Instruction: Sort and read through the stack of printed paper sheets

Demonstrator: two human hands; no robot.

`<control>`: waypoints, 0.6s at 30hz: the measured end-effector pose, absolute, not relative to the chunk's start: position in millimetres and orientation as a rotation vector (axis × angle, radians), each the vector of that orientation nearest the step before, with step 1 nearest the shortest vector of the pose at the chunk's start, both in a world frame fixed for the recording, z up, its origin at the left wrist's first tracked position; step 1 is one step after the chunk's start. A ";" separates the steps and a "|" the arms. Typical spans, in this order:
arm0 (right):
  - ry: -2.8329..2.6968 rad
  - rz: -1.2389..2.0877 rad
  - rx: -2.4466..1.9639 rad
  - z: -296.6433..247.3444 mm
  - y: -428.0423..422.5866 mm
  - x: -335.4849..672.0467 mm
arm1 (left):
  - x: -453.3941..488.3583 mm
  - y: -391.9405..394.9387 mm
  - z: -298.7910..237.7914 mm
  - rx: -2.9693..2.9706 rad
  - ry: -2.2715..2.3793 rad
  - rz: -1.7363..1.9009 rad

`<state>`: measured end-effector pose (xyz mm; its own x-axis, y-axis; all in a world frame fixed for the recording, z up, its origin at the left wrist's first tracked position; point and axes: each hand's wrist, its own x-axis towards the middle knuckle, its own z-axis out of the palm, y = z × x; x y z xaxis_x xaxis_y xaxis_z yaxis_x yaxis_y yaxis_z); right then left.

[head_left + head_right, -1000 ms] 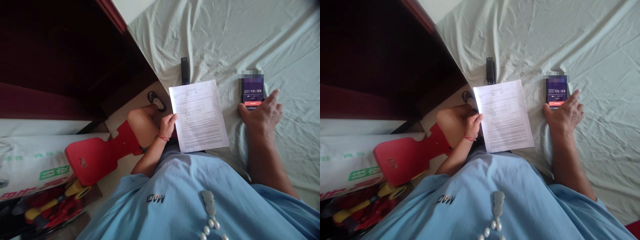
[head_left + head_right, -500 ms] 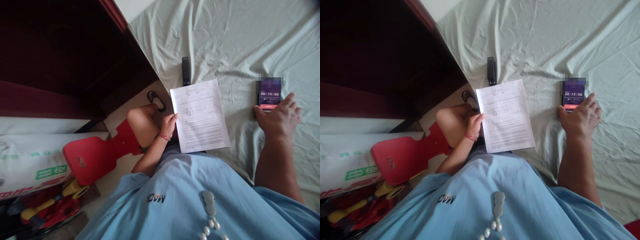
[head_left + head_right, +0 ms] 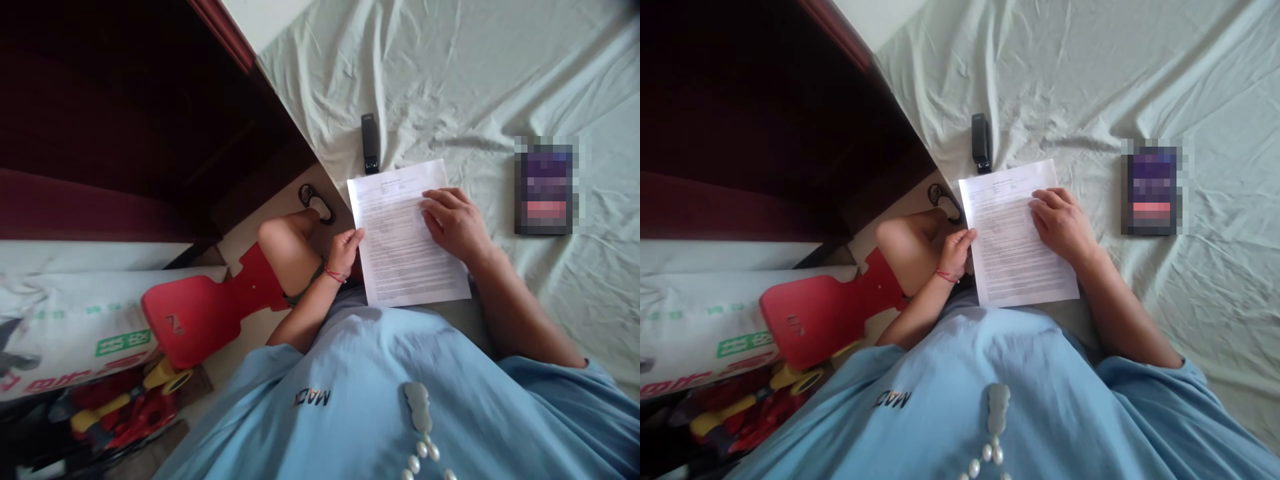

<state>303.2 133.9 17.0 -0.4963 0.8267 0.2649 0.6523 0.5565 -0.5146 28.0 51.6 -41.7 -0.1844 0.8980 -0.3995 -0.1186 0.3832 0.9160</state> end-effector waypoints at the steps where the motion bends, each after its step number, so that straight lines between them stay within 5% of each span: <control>1: -2.285 0.485 -1.217 11.8 137.4 307.7 | 27.9 51.4 -42.1 0.737 1.463 1.086; 18: -2.118 0.547 -1.352 -4.2 142.3 314.4 | 26.5 77.3 -3.4 0.585 1.540 1.218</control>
<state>314.4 142.3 -4.2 -0.3330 0.9122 0.2386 0.6826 0.4078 -0.6064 26.5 77.3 -3.4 -0.3410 0.8411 -0.4199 -0.2149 0.3650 0.9058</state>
